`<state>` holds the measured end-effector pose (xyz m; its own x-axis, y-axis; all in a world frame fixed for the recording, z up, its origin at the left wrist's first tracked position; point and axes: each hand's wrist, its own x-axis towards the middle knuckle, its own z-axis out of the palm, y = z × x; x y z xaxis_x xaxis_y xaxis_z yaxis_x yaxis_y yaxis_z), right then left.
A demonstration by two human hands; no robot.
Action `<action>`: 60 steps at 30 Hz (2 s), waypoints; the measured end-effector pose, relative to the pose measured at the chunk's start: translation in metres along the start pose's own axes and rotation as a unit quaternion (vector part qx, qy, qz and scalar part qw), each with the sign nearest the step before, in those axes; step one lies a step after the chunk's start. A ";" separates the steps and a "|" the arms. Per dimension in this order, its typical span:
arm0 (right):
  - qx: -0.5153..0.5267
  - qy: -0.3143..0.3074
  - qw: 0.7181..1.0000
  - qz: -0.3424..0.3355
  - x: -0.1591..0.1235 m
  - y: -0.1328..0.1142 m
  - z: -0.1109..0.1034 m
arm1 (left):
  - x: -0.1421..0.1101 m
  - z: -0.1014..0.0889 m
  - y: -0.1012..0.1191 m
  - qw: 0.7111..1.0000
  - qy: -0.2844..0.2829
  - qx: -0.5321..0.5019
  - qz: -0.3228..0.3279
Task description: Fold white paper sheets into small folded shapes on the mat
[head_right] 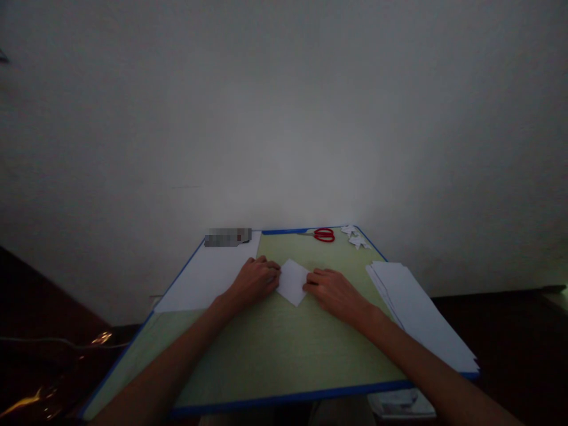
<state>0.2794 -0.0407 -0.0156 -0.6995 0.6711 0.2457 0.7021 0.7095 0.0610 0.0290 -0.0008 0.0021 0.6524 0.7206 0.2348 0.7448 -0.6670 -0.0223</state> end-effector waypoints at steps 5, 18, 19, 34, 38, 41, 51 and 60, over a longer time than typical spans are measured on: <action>0.017 -0.003 1.000 0.005 -0.012 0.000 -0.005 | 0.000 0.002 -0.002 1.000 0.004 -0.006 0.002; 0.173 0.022 0.957 0.233 0.041 0.013 0.003 | -0.004 0.005 0.002 0.999 0.019 -0.034 -0.025; 0.196 0.004 0.951 0.239 0.051 0.017 0.007 | -0.005 0.005 0.001 0.999 0.018 -0.040 -0.027; 0.480 -0.022 0.856 0.189 0.088 0.023 0.015 | 0.003 0.017 -0.016 0.901 0.109 -0.375 -0.189; 0.520 0.005 0.835 0.183 0.087 0.020 0.016 | 0.005 0.016 -0.023 0.853 0.108 -0.469 -0.204; 0.530 0.005 0.830 0.172 0.086 0.020 0.015 | 0.004 0.014 -0.024 0.821 0.093 -0.528 -0.196; 0.615 -0.012 0.774 0.150 0.076 0.023 0.003 | 0.003 0.006 -0.019 0.809 0.091 -0.546 -0.198; 0.632 0.031 0.763 0.132 0.072 0.027 0.002 | 0.005 0.008 -0.016 0.798 0.136 -0.546 -0.218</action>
<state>0.2476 0.0271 0.0016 -0.5211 0.8428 0.1345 0.1004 0.2169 -0.9710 0.0214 0.0156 -0.0040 0.2003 0.9601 0.1951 0.2292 -0.2395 0.9434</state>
